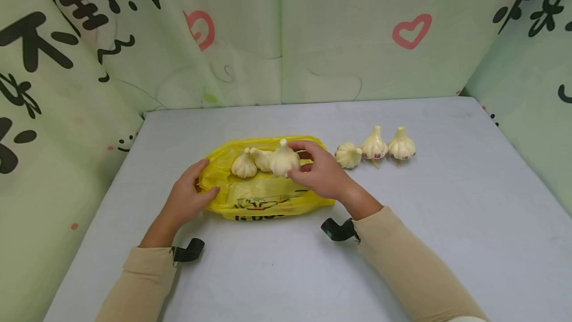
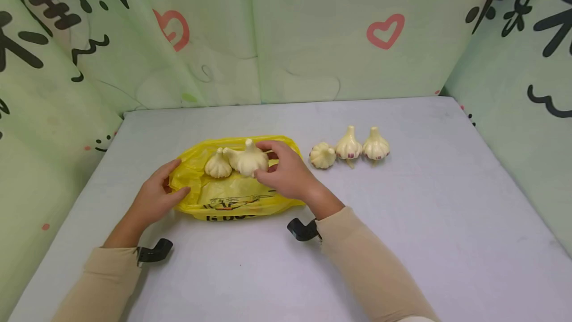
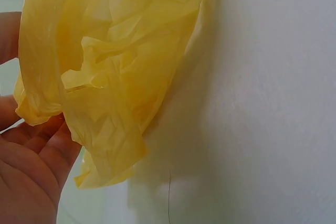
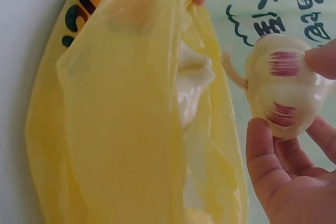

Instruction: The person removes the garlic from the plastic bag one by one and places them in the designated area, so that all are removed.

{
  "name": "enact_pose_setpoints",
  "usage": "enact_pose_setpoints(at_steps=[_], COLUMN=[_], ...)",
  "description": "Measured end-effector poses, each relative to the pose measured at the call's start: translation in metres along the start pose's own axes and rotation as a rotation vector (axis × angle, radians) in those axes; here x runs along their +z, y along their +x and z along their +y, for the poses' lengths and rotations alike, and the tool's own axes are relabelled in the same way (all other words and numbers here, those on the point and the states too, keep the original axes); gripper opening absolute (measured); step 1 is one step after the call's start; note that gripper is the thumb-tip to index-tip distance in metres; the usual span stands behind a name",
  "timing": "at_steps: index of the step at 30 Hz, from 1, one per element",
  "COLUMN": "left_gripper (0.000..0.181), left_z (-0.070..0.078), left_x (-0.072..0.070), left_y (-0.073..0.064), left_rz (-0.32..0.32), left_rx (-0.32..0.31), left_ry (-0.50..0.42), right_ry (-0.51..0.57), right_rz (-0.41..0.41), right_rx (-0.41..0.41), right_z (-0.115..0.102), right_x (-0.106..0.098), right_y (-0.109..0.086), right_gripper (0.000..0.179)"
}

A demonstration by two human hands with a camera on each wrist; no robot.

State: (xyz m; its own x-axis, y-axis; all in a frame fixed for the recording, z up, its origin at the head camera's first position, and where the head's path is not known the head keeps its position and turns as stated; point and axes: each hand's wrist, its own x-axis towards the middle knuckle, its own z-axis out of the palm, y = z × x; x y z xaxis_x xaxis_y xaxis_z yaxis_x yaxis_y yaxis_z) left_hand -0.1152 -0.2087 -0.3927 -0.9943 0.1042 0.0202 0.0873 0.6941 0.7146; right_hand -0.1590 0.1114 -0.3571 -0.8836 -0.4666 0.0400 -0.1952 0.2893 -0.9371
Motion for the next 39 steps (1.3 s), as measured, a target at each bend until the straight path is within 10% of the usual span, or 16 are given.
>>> enact_pose_setpoints(at_steps=[39], left_gripper=[0.072], left_z=[-0.001], left_x=[0.001], left_y=[0.001], left_rz=[-0.002], left_rx=[0.006], left_ry=[0.030], right_ry=[-0.179], right_rz=[0.154], right_rx=[0.069], right_z=[0.044], right_x=[-0.075], right_y=[-0.080], right_gripper=[0.060])
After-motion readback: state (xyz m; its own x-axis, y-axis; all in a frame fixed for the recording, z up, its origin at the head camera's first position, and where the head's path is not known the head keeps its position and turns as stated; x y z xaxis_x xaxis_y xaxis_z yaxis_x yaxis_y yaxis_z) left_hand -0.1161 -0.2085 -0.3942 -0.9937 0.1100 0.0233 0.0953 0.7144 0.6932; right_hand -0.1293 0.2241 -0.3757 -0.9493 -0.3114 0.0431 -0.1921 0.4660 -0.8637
